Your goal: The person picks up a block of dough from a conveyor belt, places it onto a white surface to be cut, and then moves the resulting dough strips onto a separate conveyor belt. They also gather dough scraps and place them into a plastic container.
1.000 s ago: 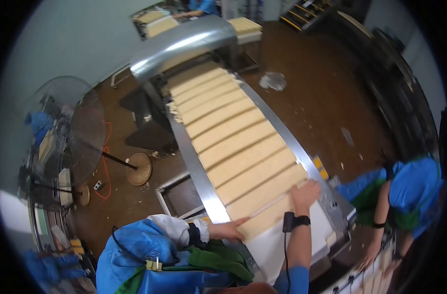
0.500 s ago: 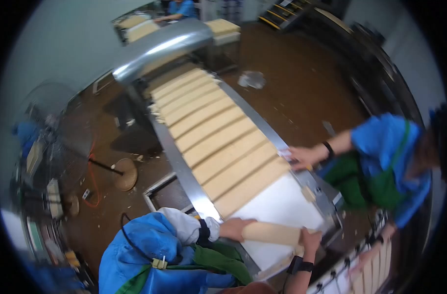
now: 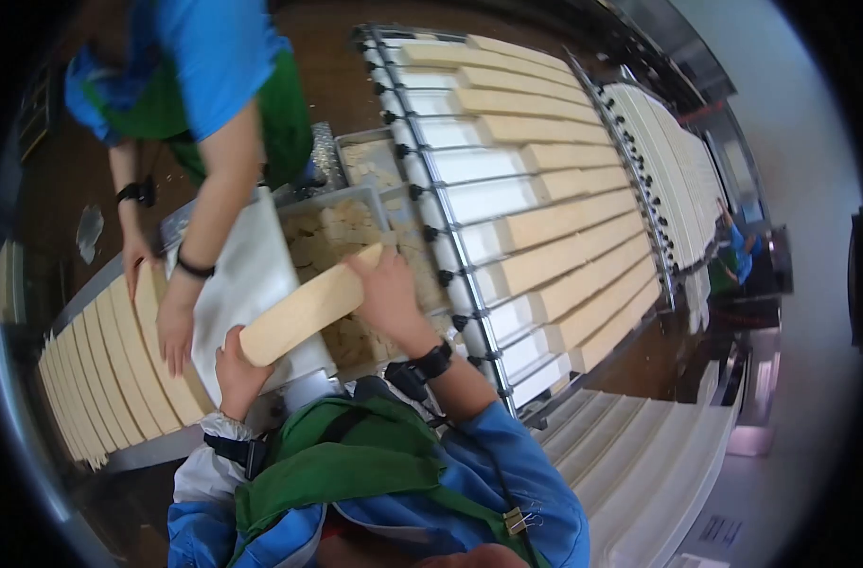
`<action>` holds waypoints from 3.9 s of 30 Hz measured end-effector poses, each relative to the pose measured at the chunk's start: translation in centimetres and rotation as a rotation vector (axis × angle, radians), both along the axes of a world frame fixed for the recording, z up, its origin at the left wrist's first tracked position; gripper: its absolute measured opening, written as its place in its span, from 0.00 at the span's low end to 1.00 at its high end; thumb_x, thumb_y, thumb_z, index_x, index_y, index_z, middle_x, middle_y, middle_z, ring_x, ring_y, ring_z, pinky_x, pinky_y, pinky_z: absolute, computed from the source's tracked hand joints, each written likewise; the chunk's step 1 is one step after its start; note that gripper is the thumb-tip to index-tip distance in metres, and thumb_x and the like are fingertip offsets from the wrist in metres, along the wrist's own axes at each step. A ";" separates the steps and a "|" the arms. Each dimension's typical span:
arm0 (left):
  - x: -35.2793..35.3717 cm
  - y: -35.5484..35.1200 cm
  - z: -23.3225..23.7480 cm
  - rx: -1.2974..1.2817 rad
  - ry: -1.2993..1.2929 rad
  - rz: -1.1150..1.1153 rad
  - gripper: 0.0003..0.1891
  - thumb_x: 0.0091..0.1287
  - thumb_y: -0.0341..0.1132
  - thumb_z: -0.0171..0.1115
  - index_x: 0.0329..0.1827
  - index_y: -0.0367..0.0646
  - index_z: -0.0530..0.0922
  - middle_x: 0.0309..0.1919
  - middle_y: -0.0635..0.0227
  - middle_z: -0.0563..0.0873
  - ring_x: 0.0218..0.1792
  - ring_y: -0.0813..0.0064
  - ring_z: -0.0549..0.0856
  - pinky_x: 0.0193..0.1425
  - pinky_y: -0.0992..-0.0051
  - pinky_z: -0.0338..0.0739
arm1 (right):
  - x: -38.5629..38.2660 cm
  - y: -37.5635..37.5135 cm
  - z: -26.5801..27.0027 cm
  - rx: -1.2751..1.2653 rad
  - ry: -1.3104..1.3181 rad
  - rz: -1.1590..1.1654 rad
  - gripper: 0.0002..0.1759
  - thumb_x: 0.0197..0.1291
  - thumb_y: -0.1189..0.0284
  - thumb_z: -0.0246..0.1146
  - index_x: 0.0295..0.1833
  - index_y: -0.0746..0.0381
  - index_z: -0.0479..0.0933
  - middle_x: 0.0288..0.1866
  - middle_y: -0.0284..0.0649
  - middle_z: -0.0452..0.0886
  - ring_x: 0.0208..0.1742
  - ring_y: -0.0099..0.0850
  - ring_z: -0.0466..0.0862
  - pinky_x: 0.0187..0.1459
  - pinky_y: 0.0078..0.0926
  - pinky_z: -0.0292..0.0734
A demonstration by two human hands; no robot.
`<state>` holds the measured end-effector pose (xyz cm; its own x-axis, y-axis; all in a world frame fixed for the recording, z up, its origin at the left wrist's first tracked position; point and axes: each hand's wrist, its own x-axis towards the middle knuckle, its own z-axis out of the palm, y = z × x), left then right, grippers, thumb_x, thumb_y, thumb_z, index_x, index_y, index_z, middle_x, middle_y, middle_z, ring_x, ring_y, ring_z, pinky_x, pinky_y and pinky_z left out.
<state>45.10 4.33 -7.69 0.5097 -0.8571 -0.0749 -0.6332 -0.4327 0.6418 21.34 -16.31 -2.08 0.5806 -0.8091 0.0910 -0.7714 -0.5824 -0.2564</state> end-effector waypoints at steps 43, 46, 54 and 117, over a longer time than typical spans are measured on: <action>-22.6 -33.9 -0.4 -0.326 0.910 -0.039 0.21 0.78 0.23 0.53 0.72 0.31 0.72 0.60 0.59 0.86 0.58 0.74 0.86 0.63 0.74 0.80 | -13.3 -18.3 -2.4 0.093 -0.630 -0.314 0.47 0.54 0.65 0.73 0.74 0.75 0.61 0.61 0.64 0.76 0.63 0.62 0.75 0.68 0.54 0.69; -21.2 -30.5 1.5 -0.463 0.782 0.044 0.24 0.76 0.26 0.57 0.74 0.32 0.71 0.58 0.58 0.88 0.54 0.73 0.87 0.59 0.74 0.81 | -16.1 -15.1 -1.1 0.067 -0.669 -0.327 0.47 0.56 0.67 0.72 0.77 0.75 0.59 0.66 0.66 0.74 0.68 0.63 0.73 0.70 0.55 0.68; -17.3 -18.7 2.8 -0.238 0.627 -0.010 0.28 0.71 0.25 0.65 0.74 0.38 0.73 0.52 0.64 0.85 0.53 0.76 0.84 0.58 0.75 0.81 | -22.0 -13.7 -4.6 -0.010 -0.420 -0.453 0.45 0.56 0.75 0.68 0.77 0.78 0.58 0.65 0.68 0.73 0.68 0.64 0.73 0.71 0.54 0.69; 10.4 16.7 -5.9 -0.022 0.906 0.287 0.54 0.57 0.43 0.81 0.85 0.53 0.54 0.44 0.52 0.88 0.39 0.62 0.89 0.47 0.67 0.85 | 38.8 5.1 -9.1 -0.070 0.322 0.187 0.37 0.55 0.48 0.67 0.61 0.67 0.79 0.65 0.51 0.79 0.73 0.47 0.73 0.74 0.62 0.61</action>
